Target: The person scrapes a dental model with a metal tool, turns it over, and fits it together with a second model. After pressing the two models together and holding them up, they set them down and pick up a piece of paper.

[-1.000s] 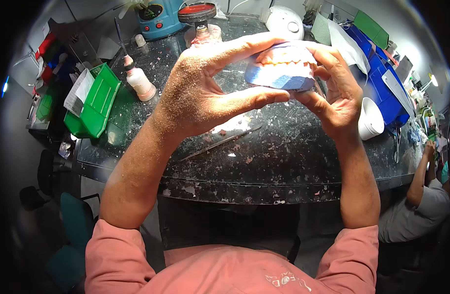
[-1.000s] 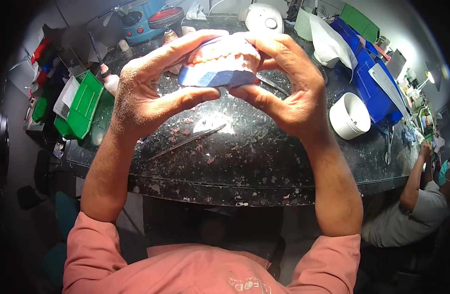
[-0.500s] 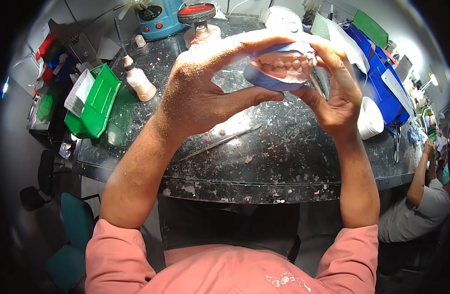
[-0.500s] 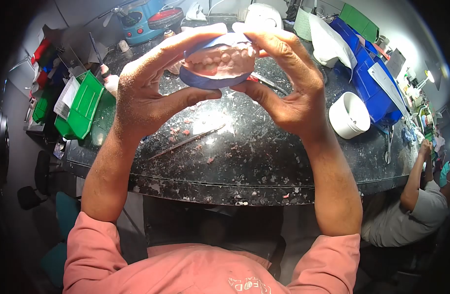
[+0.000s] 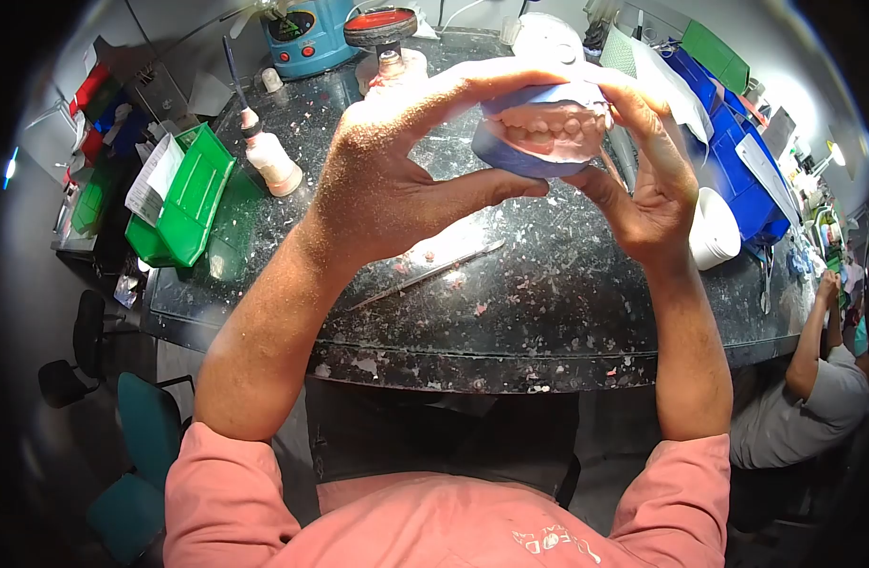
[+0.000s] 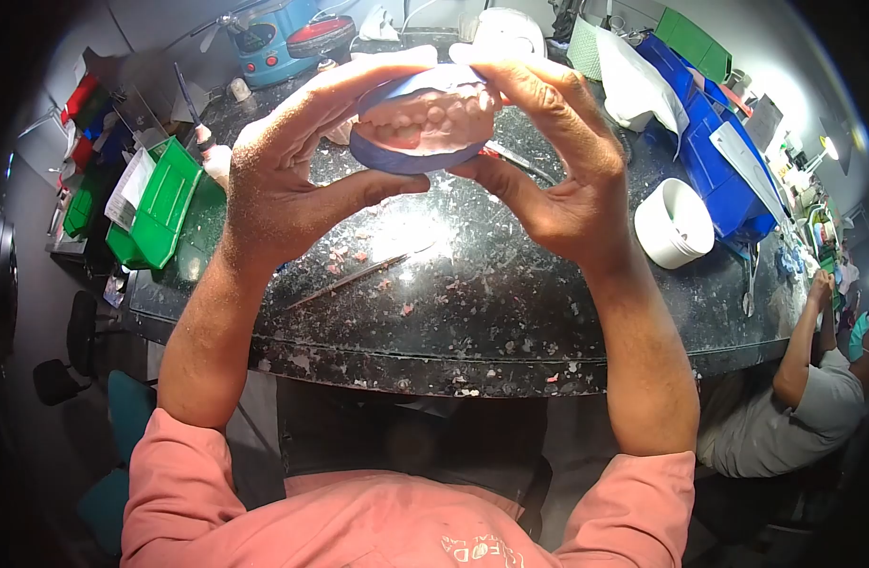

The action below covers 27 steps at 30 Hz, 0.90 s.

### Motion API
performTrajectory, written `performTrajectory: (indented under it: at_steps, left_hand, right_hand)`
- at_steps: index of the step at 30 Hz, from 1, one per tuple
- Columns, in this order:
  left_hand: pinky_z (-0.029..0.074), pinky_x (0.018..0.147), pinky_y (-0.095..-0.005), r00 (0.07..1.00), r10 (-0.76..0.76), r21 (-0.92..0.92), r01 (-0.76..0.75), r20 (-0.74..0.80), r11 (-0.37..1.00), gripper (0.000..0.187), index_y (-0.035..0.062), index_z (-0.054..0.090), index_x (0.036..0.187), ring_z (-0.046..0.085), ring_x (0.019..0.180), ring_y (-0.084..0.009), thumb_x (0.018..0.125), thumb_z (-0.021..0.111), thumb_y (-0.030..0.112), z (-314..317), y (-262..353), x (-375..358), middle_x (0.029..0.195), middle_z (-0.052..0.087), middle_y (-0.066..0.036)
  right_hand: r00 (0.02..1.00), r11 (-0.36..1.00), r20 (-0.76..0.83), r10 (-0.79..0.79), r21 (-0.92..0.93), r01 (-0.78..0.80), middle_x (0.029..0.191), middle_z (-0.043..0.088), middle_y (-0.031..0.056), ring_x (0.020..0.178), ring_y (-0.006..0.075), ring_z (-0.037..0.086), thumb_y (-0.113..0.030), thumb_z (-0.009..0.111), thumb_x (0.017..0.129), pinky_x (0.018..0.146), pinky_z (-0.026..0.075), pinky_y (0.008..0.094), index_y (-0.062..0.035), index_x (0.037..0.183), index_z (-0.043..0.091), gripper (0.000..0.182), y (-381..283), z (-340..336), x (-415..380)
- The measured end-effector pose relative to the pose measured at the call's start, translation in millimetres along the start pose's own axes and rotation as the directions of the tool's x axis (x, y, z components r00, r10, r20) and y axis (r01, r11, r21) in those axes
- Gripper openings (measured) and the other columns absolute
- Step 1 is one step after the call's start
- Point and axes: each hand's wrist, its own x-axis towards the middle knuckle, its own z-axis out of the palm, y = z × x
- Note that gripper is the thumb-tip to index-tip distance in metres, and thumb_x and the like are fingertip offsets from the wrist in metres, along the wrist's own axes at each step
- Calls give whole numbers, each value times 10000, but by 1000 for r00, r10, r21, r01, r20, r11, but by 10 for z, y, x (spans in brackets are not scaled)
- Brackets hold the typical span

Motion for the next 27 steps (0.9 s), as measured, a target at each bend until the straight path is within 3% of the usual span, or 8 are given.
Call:
performTrajectory:
  at_steps: [5, 7, 13, 23, 25, 27]
  left_hand:
    - [479, 1040, -378, 999, -19, 22, 20, -44, 1000, 755, 5, 555, 1327, 609, 1177, -214, 659, 889, 119, -3, 5, -39, 1256, 643, -137]
    - [484, 1024, -371, 999, -29, 140, 26, 19, 990, 760, 2, 576, 1312, 621, 1153, -214, 641, 903, 141, -62, 24, -34, 1234, 656, -140]
    - [469, 1035, -376, 1000, -15, 32, 15, -26, 999, 692, 16, 600, 1292, 615, 1155, -198, 667, 884, 108, -11, 19, -42, 1245, 658, -119]
    - [471, 1022, -371, 999, -5, 57, 8, -54, 998, 693, 42, 617, 1277, 619, 1146, -202, 645, 894, 99, 9, 10, -25, 1226, 669, -103]
    - [486, 992, -368, 988, 115, 136, -101, -101, 985, 686, 57, 633, 1254, 635, 1111, -208, 630, 910, 129, 3, -22, 41, 1187, 678, -99]
    - [494, 976, -363, 986, 143, 204, -124, -83, 971, 687, 60, 634, 1249, 641, 1096, -213, 626, 913, 140, -48, -57, 66, 1172, 679, -97]
  right_hand:
    - [999, 993, 17, 43, 110, -45, 1194, 651, 104, 1072, 227, 629, -218, 845, 712, 925, 511, 361, -51, 1262, 625, 615, -11, 2, 15]
    - [999, 993, 29, 29, 116, -32, 1196, 651, 107, 1066, 226, 632, -222, 847, 709, 919, 515, 361, -47, 1266, 620, 626, -2, 4, 15]
    - [1000, 996, 3, 7, 86, -7, 1197, 656, 105, 1069, 228, 631, -227, 846, 707, 919, 516, 362, -48, 1264, 620, 628, 22, 18, -22]
    - [1000, 1000, -3, -2, 15, 2, 1218, 644, 114, 1142, 248, 597, -202, 841, 712, 974, 486, 375, -56, 1269, 621, 617, 37, 6, -47]
    - [1000, 1000, 0, -13, 8, 13, 1237, 635, 125, 1161, 252, 587, -192, 834, 726, 980, 481, 375, -51, 1279, 613, 613, 38, 1, -46]
    - [997, 998, 36, -62, 27, 61, 1404, 470, 203, 1232, 301, 527, -107, 829, 754, 1085, 396, 478, 14, 1390, 462, 744, 23, -6, -45]
